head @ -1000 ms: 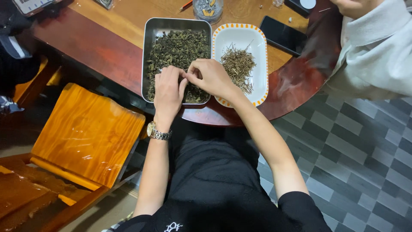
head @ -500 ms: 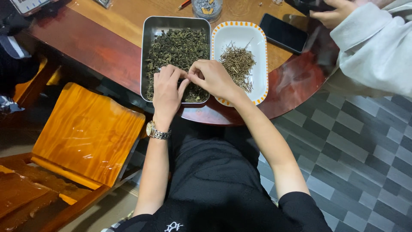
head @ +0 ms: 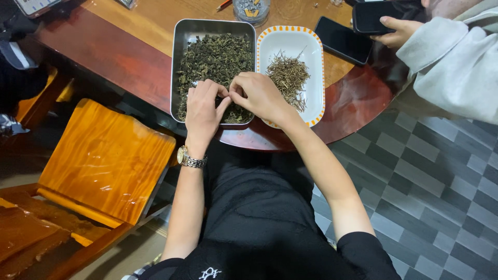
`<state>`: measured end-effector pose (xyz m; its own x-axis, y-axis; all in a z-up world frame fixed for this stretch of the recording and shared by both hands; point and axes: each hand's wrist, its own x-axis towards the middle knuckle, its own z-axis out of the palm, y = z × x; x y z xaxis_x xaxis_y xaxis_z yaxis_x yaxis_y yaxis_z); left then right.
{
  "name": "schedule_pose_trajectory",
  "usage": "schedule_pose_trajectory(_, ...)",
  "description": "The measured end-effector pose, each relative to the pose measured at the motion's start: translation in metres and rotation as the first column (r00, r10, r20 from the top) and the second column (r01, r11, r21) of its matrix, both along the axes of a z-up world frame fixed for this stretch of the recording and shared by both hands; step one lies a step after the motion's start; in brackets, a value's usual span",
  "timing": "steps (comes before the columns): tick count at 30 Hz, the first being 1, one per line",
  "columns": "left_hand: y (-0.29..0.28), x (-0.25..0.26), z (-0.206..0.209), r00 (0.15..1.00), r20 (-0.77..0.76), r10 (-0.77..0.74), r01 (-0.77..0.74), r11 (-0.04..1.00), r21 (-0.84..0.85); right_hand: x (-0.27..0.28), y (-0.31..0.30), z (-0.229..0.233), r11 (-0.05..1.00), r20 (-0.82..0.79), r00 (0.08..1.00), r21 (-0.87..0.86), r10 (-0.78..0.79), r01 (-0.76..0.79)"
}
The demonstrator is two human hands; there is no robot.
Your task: Sorting dried tea leaves by manually removing stems and placing them into a separate bowl
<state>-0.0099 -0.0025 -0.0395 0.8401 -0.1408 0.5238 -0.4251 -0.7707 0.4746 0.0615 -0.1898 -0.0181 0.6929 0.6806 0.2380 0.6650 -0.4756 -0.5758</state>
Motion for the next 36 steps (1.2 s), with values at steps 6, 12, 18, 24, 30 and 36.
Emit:
schedule_pose_trajectory(6,-0.002,0.000,0.003,1.000,-0.003,0.027,-0.027,1.000,0.015,-0.004,-0.012,-0.001,0.993,0.041,0.998,0.103,-0.053,0.049)
schedule_pose_trajectory(12,-0.003,0.001,0.000,0.998,-0.012,0.060,-0.060,0.998,0.015,-0.013,-0.036,0.004,0.927,-0.112,0.981,0.324,-0.161,0.189)
schedule_pose_trajectory(18,-0.005,0.001,-0.003,0.995,0.002,0.102,-0.102,0.993,0.052,-0.022,-0.039,-0.001,0.886,-0.157,0.971,0.403,-0.180,0.229)
schedule_pose_trajectory(24,0.001,0.003,0.003,0.993,-0.095,0.063,-0.070,0.996,-0.063,-0.029,-0.025,-0.016,0.944,0.006,0.989,0.300,-0.148,0.140)
schedule_pose_trajectory(30,0.011,0.007,0.003,0.991,-0.102,0.086,-0.093,0.993,-0.069,-0.040,-0.039,-0.019,0.942,0.087,0.969,0.271,-0.231,0.200)
schedule_pose_trajectory(36,0.055,0.001,0.023,0.977,-0.065,0.204,-0.199,0.977,0.071,-0.059,-0.088,-0.008,0.881,0.054,0.913,0.292,-0.404,0.372)
